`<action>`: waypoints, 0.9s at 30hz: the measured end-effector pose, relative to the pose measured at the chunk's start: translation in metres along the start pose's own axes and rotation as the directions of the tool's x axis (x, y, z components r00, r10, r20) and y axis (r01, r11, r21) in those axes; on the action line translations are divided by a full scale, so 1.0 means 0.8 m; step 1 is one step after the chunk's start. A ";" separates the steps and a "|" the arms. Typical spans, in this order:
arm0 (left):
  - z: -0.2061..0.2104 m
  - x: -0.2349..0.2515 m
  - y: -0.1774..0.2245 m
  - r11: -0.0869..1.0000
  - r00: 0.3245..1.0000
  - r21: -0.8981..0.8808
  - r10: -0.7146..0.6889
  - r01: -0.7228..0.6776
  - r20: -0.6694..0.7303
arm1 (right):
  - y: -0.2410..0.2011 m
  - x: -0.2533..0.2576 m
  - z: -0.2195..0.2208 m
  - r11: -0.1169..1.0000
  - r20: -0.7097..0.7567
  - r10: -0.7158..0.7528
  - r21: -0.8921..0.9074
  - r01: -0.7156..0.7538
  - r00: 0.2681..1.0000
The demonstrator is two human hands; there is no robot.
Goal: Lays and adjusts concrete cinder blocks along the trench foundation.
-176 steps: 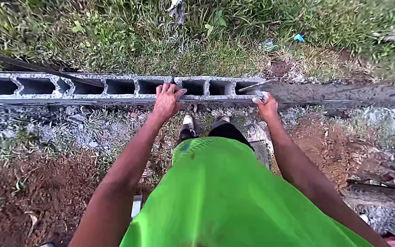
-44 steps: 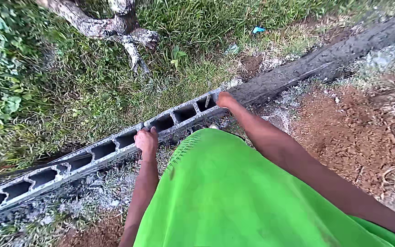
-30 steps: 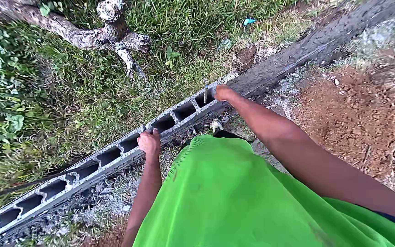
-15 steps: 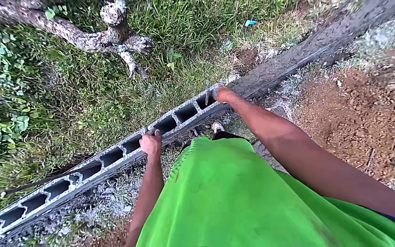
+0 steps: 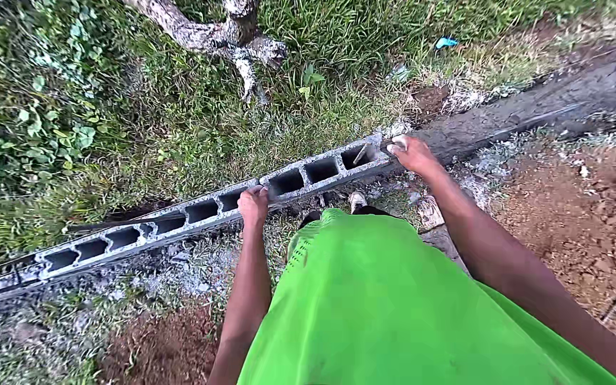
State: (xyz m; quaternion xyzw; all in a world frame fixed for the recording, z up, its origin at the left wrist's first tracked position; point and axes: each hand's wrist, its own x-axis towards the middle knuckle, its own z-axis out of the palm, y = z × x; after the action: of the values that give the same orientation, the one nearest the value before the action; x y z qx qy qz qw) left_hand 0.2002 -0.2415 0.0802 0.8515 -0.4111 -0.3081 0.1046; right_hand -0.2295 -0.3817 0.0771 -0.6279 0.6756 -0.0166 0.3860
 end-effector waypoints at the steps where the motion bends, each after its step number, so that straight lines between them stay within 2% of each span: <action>1: -0.001 0.000 0.000 1.000 1.000 -0.008 0.000 0.000 0.004 | 0.000 -0.003 -0.002 1.000 0.003 -0.026 -0.010 0.026 1.000; 5: 0.009 0.006 0.008 0.998 0.999 0.055 -0.043 0.041 0.021 | -0.006 -0.012 0.009 0.998 0.085 -0.053 -0.041 0.057 0.995; 12: 0.029 0.015 0.012 0.989 0.985 0.016 -0.148 0.150 -0.084 | -0.016 -0.018 0.026 0.998 0.063 0.017 -0.059 -0.013 0.998; 21: 0.039 0.013 0.014 0.988 0.978 -0.018 -0.155 0.154 -0.137 | -0.029 -0.007 0.018 0.990 0.116 0.048 -0.139 -0.031 0.992; 27: 0.022 0.015 0.004 0.991 0.991 -0.082 -0.115 0.109 -0.068 | -0.028 -0.012 0.017 0.995 0.118 0.023 -0.101 -0.011 0.993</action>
State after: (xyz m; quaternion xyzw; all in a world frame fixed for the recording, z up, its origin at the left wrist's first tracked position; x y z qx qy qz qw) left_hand 0.1927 -0.2511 0.0624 0.8792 -0.3463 -0.2982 0.1350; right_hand -0.2042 -0.3719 0.0834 -0.6405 0.6568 0.0581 0.3936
